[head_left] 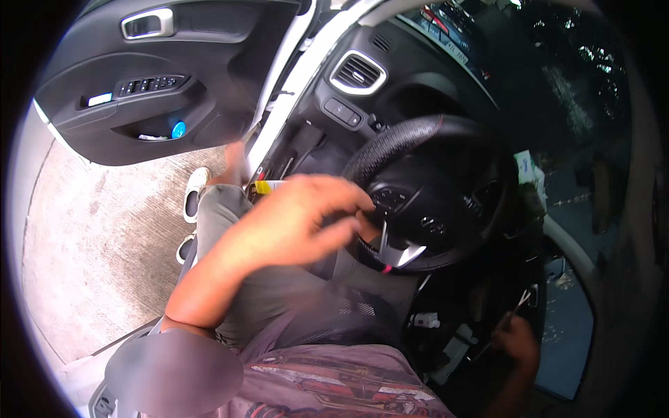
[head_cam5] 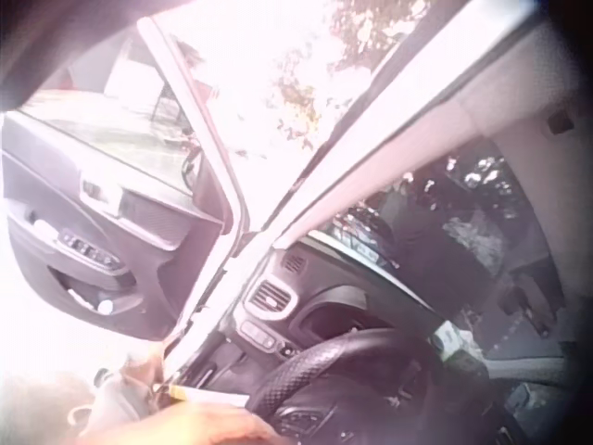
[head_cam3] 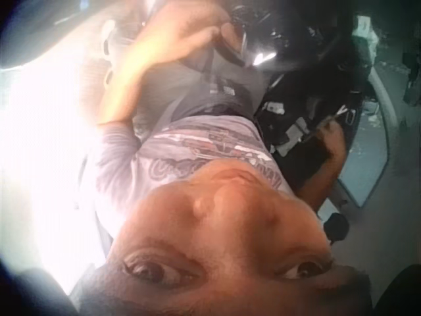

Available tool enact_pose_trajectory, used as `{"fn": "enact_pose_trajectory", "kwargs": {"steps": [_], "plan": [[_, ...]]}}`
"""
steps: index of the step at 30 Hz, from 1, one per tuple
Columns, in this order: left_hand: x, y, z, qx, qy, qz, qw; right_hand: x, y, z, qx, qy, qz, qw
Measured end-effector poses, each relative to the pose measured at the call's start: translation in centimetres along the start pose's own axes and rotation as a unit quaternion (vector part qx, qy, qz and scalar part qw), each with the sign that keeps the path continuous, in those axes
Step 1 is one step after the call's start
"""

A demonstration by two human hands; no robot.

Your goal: The person installs a rearview mirror inside a car using a wrench and a plastic pry tool. They loosen bolts on the roof, remove a trim piece, and attach the mirror to the windshield area.

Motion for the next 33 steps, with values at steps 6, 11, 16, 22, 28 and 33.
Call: {"fn": "enact_pose_trajectory", "kwargs": {"steps": [6, 11, 16, 22, 28, 33], "plan": [[1.6, -4.0, 1.3, -0.082, -0.004, 0.111, 0.990, -23.9, -3.3, 12.4, -0.056, 0.376, -0.126, 0.916], [3.3, -3.8, 1.8, -0.002, 0.019, 0.240, 0.971, -35.7, -8.9, 14.3, -0.220, 0.483, -0.187, 0.826], [3.7, 1.0, 1.3, 0.062, 0.074, 0.104, 0.990, -40.9, -9.8, 14.5, -0.243, 0.530, -0.250, 0.773], [4.8, 5.4, -2.1, 0.131, -0.045, 0.003, 0.990, -44.5, -7.0, 16.4, -0.239, 0.615, -0.348, 0.666], [6.6, 7.5, -5.9, 0.206, -0.160, -0.057, 0.964, -46.0, -4.1, 16.8, -0.224, 0.648, -0.386, 0.617], [8.3, 7.4, -7.0, 0.200, -0.145, -0.148, 0.958, -46.0, -3.0, 17.5, -0.215, 0.664, -0.398, 0.595]]}}
Point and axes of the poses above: each hand's wrist, its own z-axis away from the middle knuckle, its own y-axis out of the back of the hand, x = y × z, the point moved 3 cm from there along -z, towards the middle knuckle, and after that the axes turned 14 degrees about -y, right-handed, at the moved point
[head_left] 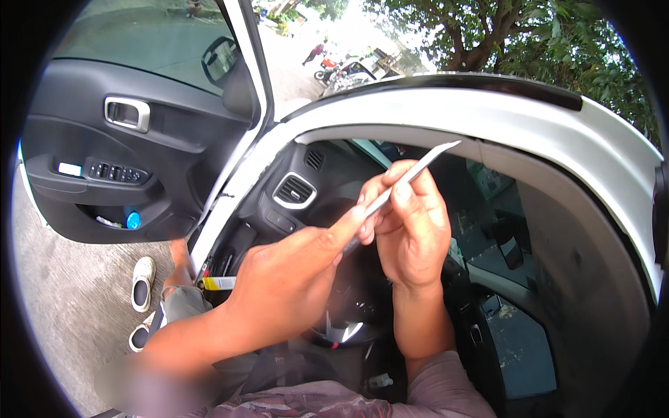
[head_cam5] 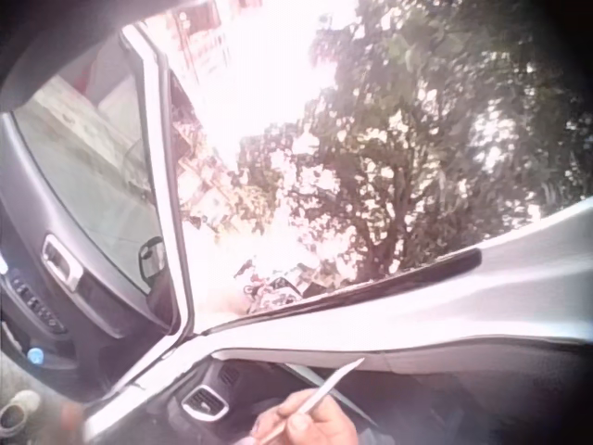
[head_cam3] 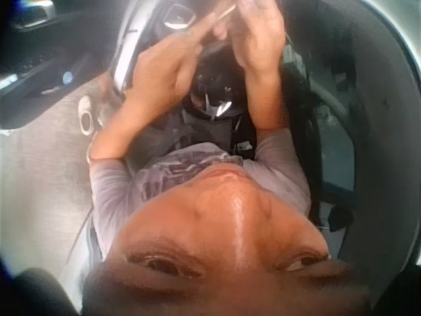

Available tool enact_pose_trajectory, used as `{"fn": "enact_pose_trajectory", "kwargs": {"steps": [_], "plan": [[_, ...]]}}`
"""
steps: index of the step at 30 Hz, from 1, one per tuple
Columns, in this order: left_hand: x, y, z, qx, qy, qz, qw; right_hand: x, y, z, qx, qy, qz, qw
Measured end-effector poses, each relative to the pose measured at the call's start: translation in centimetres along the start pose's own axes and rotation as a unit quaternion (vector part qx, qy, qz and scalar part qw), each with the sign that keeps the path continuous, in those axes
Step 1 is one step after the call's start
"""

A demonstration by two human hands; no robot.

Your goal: The person installs a rearview mirror inside a car using a wrench and a plastic pry tool. They loosen bolts on the roof, remove a trim piece, and attach the mirror to the windshield area.

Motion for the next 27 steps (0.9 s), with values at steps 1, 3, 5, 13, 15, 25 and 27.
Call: {"fn": "enact_pose_trajectory", "kwargs": {"steps": [1, 3, 5, 13, 15, 25, 27], "plan": [[0.0, -0.2, 0.0, 0.014, -0.018, -0.024, 0.999, -0.2, -0.1, -0.1, 0.001, 0.003, -0.002, 1.000], [0.0, -0.9, 0.2, 0.038, -0.051, -0.069, 0.996, 0.0, -0.1, -0.2, 0.006, 0.007, -0.002, 1.000], [-0.1, -1.5, 0.4, 0.078, -0.063, -0.076, 0.992, -0.3, -0.4, -0.2, 0.014, -0.003, -0.003, 1.000], [1.2, -1.8, -1.3, 0.060, -0.039, -0.043, 0.996, -1.0, 0.9, -0.4, 0.004, 0.028, -0.023, 0.999], [1.7, -1.6, -2.3, 0.018, -0.031, -0.070, 0.997, -1.5, 0.9, -0.3, 0.023, 0.031, -0.027, 0.999], [0.3, 1.4, -4.5, -0.054, -0.079, -0.167, 0.981, -4.8, 0.9, 3.0, 0.274, 0.160, 0.635, 0.704], [-0.5, 2.0, -5.1, -0.044, -0.116, -0.149, 0.981, -5.5, 2.2, 3.0, 0.263, 0.174, 0.700, 0.641]]}}
Point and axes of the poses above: each hand's wrist, its own z-axis away from the middle knuckle, its own y-axis out of the back of the hand, x = y × z, the point moved 3 cm from there along -z, towards the middle knuckle, and after that the axes turned 14 degrees about -y, right-handed, at the moved point
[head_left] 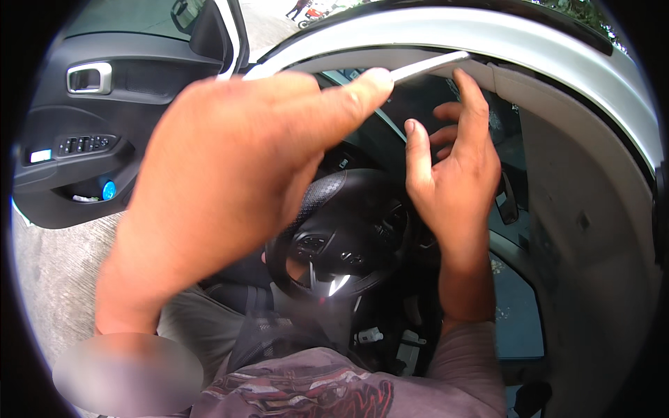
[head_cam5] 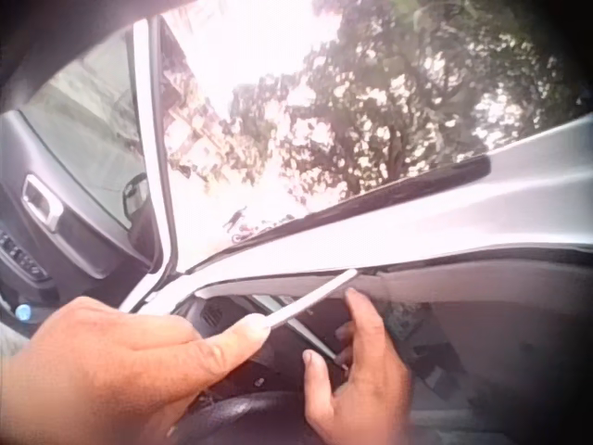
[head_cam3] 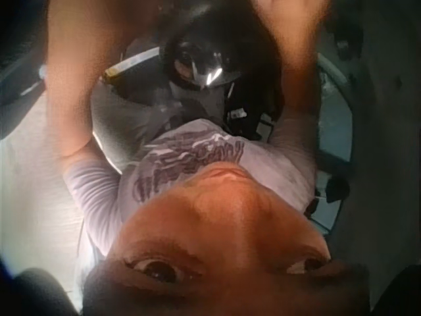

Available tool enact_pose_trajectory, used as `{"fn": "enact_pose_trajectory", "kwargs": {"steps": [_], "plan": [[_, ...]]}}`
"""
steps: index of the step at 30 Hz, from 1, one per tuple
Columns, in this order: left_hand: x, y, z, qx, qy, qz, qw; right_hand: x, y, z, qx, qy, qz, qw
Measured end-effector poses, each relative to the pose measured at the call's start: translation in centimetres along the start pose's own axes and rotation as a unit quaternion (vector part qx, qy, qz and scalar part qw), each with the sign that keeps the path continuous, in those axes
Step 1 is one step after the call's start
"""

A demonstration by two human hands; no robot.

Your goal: The person installs a rearview mirror inside a car using a wrench and a plastic pry tool. They loosen bolts on the roof, remove a trim piece, and attach the mirror to the windshield area.

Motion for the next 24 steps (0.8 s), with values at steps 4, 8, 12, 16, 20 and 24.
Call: {"fn": "enact_pose_trajectory", "kwargs": {"steps": [4, 8, 12, 16, 20, 24], "plan": [[-0.6, 0.7, -1.1, 0.029, -0.026, 0.056, 0.998, 1.1, 1.3, -1.4, 0.022, 0.088, 0.102, 0.991], [-0.1, 0.7, -1.1, 0.027, -0.020, 0.041, 0.999, 1.3, 2.3, -1.8, 0.042, 0.138, 0.157, 0.977], [1.3, -0.6, -0.1, 0.058, 0.004, 0.016, 0.998, 0.9, 2.7, -1.8, 0.028, 0.147, 0.204, 0.967], [2.6, -2.2, 2.4, -0.017, 0.120, -0.012, 0.993, 0.8, 3.9, -3.2, 0.009, 0.155, 0.225, 0.962], [0.3, -4.4, 3.4, 0.023, 0.105, -0.045, 0.993, -1.1, 3.8, -3.6, -0.046, 0.076, 0.174, 0.981], [-1.5, -5.0, 3.6, 0.031, 0.066, -0.051, 0.996, -0.2, 2.9, -3.5, -0.040, 0.084, 0.148, 0.985]]}}
Point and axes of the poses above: each hand's wrist, its own z-axis away from the middle knuckle, its own y-axis out of the back of the hand, x = y × z, the point moved 3 cm from there along -z, towards the middle knuckle, and after that the axes turned 14 degrees about -y, right-handed, at the moved point
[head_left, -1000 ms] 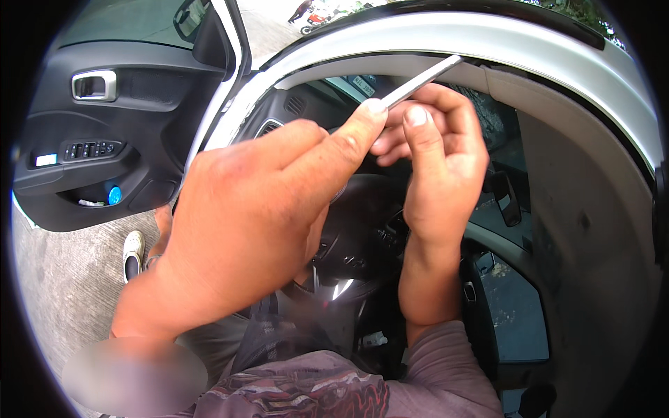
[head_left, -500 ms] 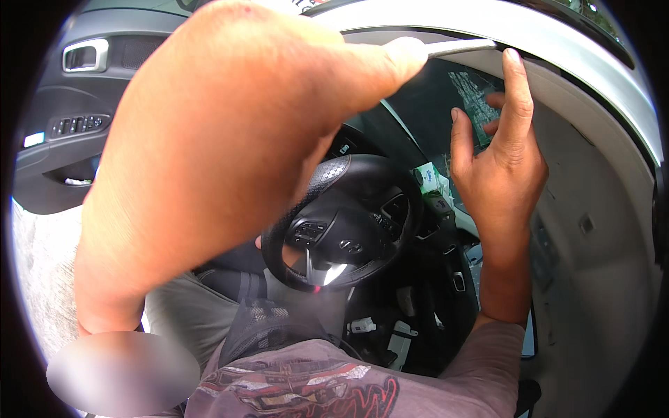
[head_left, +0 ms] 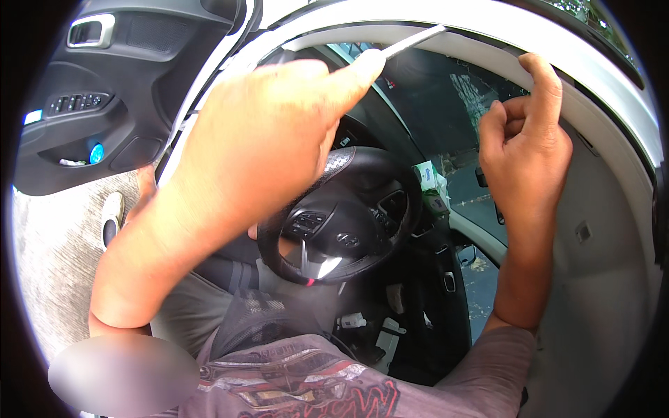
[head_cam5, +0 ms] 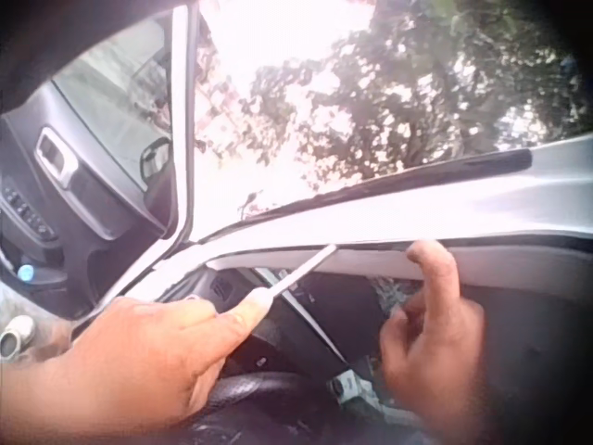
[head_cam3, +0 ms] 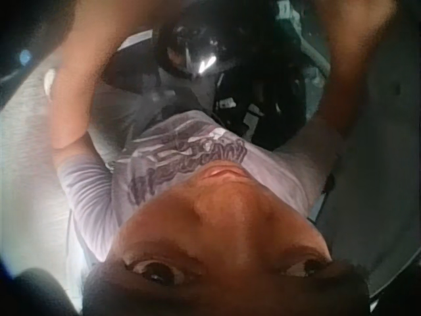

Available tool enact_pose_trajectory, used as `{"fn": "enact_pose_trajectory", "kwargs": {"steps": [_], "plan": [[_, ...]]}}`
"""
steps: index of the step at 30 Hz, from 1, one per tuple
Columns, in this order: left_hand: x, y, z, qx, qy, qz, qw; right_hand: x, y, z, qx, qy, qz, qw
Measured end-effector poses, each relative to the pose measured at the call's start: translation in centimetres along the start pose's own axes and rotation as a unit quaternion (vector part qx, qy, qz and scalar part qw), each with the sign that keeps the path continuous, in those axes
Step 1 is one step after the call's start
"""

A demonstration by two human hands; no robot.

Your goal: The person installs a rearview mirror inside a car using a wrench and a plastic pry tool. They loosen bolts on the roof, remove a trim piece, and attach the mirror to the windshield area.

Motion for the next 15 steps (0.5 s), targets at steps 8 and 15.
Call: {"fn": "enact_pose_trajectory", "kwargs": {"steps": [8, 15], "plan": [[-3.2, 2.6, -3.6, -0.154, -0.093, -0.052, 0.982, 1.3, -1.2, 0.2, 0.052, 0.055, -0.056, 0.996], [-1.7, 0.3, -2.3, -0.015, -0.041, -0.003, 0.999, 1.6, -1.3, 0.0, 0.048, 0.046, -0.064, 0.996]]}}
Point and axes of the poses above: each hand's wrist, its own z-axis away from the middle knuckle, its own y-axis out of the back of the hand, x = y × z, the point moved 3 cm from there along -z, towards the middle knuckle, and after that the axes turned 14 degrees about -y, right-handed, at the moved point
